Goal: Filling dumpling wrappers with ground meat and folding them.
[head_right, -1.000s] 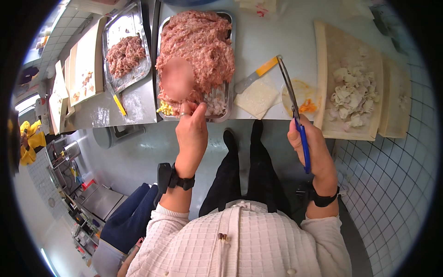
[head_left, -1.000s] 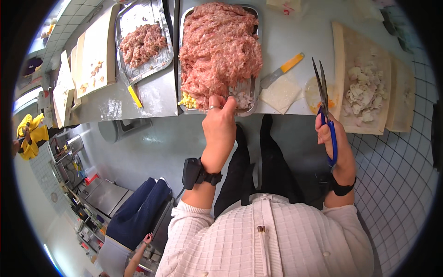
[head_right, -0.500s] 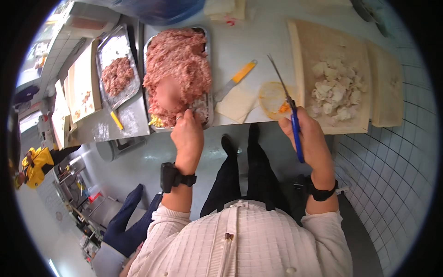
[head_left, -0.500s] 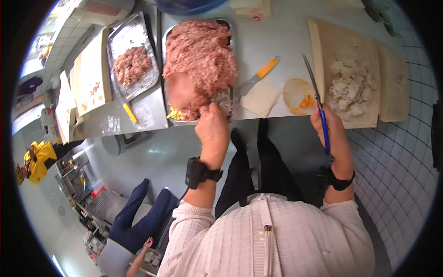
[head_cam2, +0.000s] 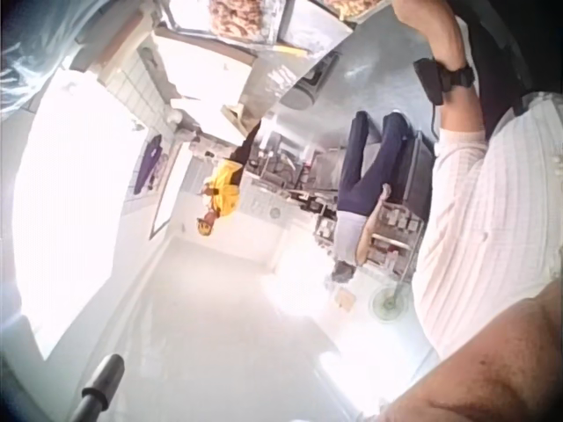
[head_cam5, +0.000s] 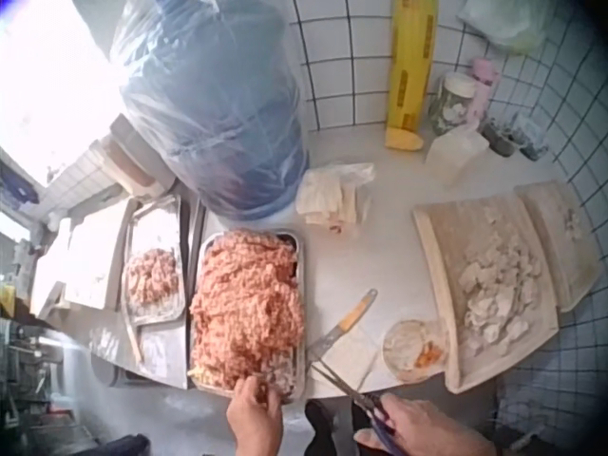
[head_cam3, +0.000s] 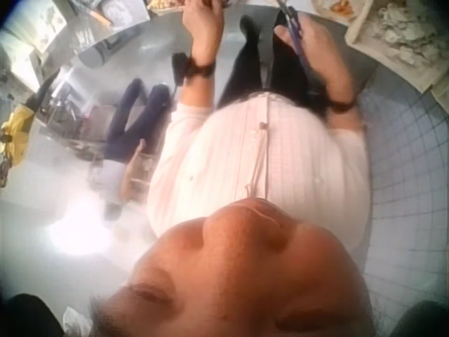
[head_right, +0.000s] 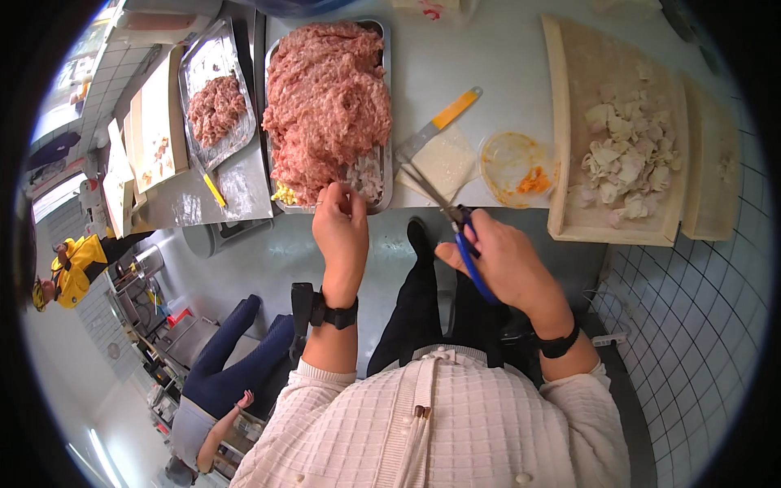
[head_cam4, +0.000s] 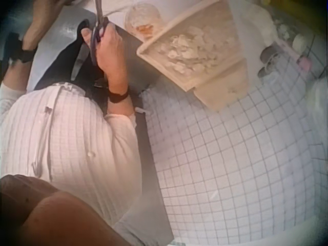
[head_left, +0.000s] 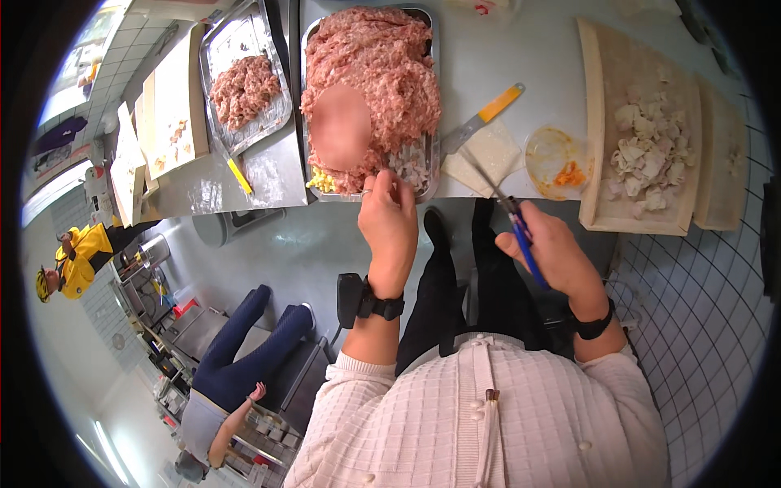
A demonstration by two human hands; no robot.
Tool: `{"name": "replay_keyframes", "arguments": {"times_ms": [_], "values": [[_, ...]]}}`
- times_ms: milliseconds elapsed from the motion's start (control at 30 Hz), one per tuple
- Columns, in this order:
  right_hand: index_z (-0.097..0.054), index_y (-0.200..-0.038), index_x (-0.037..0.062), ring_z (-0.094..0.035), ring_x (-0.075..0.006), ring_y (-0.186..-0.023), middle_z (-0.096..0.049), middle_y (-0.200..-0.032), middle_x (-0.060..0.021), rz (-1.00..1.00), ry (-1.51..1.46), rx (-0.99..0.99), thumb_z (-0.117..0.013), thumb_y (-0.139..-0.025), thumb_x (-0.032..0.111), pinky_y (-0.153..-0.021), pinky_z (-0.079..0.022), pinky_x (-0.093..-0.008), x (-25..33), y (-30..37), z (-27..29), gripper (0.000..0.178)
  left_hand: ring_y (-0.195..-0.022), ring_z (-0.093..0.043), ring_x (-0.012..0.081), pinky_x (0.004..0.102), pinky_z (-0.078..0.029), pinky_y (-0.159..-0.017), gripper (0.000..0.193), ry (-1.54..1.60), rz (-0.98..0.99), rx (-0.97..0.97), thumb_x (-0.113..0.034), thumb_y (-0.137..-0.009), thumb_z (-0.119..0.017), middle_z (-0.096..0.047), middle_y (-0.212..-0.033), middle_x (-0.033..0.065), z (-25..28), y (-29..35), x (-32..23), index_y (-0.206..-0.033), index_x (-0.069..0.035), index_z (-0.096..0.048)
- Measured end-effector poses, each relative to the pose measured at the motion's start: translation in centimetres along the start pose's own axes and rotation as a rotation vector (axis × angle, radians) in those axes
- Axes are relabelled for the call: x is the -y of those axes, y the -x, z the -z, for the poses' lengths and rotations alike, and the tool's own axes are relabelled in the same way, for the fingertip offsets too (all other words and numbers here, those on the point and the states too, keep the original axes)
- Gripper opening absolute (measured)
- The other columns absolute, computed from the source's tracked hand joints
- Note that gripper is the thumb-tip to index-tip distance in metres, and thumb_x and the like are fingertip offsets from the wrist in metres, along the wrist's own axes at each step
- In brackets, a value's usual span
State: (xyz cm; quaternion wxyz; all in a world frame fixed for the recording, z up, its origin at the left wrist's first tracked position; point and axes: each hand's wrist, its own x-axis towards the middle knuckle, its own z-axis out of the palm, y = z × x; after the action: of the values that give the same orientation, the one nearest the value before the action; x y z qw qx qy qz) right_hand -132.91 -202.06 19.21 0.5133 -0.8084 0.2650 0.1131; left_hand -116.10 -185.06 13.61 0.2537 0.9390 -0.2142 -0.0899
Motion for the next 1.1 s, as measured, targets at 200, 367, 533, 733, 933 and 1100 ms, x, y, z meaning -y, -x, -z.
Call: {"name": "replay_keyframes", "arguments": {"times_ms": [200, 367, 533, 733, 933, 1100], "values": [[-0.047, -0.086, 0.0020, -0.059, -0.0430, -0.071, -0.061, -0.074, -0.0189, -0.041, 0.050, 0.178, -0.069, -0.086, 0.045, -0.062, -0.047, -0.0462, 0.1, -1.2, -3.6, 0.049, -0.064, -0.044, 0.0047, 0.0212, -0.037, -0.057, 0.007, 0.839, 0.371, 0.239, -0.007, -0.090, -0.066, -0.054, -0.076, -0.0044, 1.9, 0.3, 0.5, -0.094, -0.002, -0.063], [-0.050, -0.087, 0.0000, -0.064, -0.0415, -0.078, -0.065, -0.079, -0.0207, -0.063, 0.098, 0.291, -0.063, -0.085, 0.060, -0.070, -0.050, -0.0479, 0.2, -2.0, -4.5, 0.062, -0.067, -0.046, 0.0016, 0.0184, -0.036, -0.059, 0.005, 1.074, 0.534, 0.377, -0.006, -0.090, -0.066, -0.057, -0.078, -0.0066, 4.0, 0.0, 0.5, -0.089, -0.002, -0.064], [-0.050, -0.086, -0.0005, -0.064, -0.0413, -0.079, -0.065, -0.079, -0.0215, -0.024, 0.064, 0.317, -0.064, -0.084, 0.060, -0.071, -0.050, -0.0477, 0.7, -2.7, -4.8, 0.062, -0.067, -0.048, 0.0017, 0.0179, -0.037, -0.059, 0.006, 0.989, 0.497, 0.445, -0.005, -0.089, -0.068, -0.058, -0.076, -0.0058, 4.5, 0.0, 0.8, -0.086, -0.002, -0.063], [-0.048, -0.082, 0.0014, -0.060, -0.0417, -0.073, -0.061, -0.073, -0.0191, 0.049, 0.107, 0.191, -0.071, -0.083, 0.048, -0.063, -0.046, -0.0472, 0.8, -3.2, -5.6, 0.052, -0.066, -0.049, 0.0019, 0.0183, -0.038, -0.059, 0.009, 0.937, 0.495, 0.493, -0.005, -0.087, -0.070, -0.058, -0.074, -0.0048, 4.7, -0.1, 1.2, -0.083, -0.003, -0.062], [-0.054, -0.079, 0.0012, -0.063, -0.0409, -0.070, -0.063, -0.069, -0.0203, 0.035, 0.224, 0.166, -0.068, -0.080, 0.057, -0.064, -0.049, -0.0486, 0.4, -3.8, -5.7, 0.058, -0.065, -0.049, 0.0019, 0.0174, -0.038, -0.058, 0.010, 0.926, 0.525, 0.478, -0.005, -0.086, -0.071, -0.058, -0.073, -0.0050, 4.8, -0.6, 1.5, -0.083, -0.004, -0.061], [-0.055, -0.079, 0.0014, -0.064, -0.0411, -0.072, -0.063, -0.070, -0.0218, -0.006, 0.203, 0.179, -0.069, -0.080, 0.057, -0.064, -0.050, -0.0482, 0.6, -4.0, -5.8, 0.058, -0.065, -0.050, 0.0017, 0.0171, -0.039, -0.058, 0.010, 0.837, 0.487, 0.396, -0.005, -0.086, -0.071, -0.059, -0.073, -0.0045, 4.3, -0.6, 1.4, -0.084, -0.003, -0.061]]}}
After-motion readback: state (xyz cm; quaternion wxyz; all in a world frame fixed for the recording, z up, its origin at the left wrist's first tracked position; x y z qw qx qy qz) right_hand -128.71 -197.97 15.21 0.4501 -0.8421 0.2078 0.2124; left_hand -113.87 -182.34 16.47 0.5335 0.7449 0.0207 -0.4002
